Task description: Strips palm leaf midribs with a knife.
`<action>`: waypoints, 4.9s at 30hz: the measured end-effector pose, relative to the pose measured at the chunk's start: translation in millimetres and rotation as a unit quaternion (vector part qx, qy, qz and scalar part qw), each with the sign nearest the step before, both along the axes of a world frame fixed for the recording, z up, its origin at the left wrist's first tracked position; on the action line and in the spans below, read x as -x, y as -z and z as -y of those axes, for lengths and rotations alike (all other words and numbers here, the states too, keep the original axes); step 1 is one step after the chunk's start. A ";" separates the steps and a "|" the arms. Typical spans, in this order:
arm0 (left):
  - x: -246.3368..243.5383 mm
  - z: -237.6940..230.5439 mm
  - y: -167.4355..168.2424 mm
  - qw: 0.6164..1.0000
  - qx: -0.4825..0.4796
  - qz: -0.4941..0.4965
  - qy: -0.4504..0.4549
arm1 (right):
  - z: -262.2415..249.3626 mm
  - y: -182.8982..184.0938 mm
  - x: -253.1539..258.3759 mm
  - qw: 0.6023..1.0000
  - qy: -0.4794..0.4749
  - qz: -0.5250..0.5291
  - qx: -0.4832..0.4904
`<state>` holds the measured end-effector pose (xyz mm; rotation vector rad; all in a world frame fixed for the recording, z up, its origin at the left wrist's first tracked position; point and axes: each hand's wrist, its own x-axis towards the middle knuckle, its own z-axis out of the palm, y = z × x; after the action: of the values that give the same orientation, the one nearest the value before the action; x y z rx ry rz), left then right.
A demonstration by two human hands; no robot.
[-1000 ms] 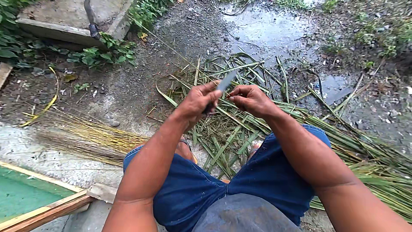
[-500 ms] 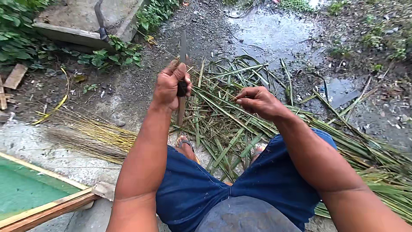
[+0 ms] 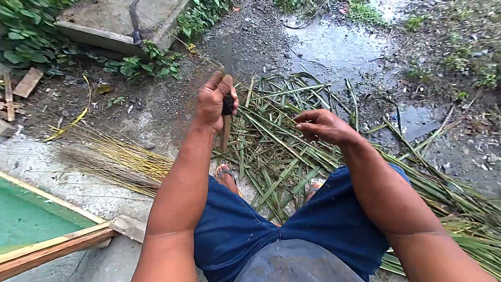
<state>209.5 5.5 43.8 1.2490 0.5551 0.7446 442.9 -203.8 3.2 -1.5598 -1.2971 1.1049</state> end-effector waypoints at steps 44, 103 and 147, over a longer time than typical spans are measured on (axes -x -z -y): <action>100.6 -84.5 -20.1 0.951 0.037 0.172 -0.253 | 219.9 25.7 -191.1 0.906 0.377 0.172 0.083; -46.6 15.9 5.2 0.996 -0.019 -0.037 0.085 | -10.5 -5.9 -2.8 0.989 0.059 -0.089 -0.101; -14.2 -3.9 -10.6 1.000 -0.016 -0.006 -0.008 | -1.2 -12.2 -17.1 0.987 0.020 0.064 -0.147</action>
<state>223.7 9.3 54.4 1.2801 0.5653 0.7637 460.0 -202.6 15.4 -1.4453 -1.4360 0.7579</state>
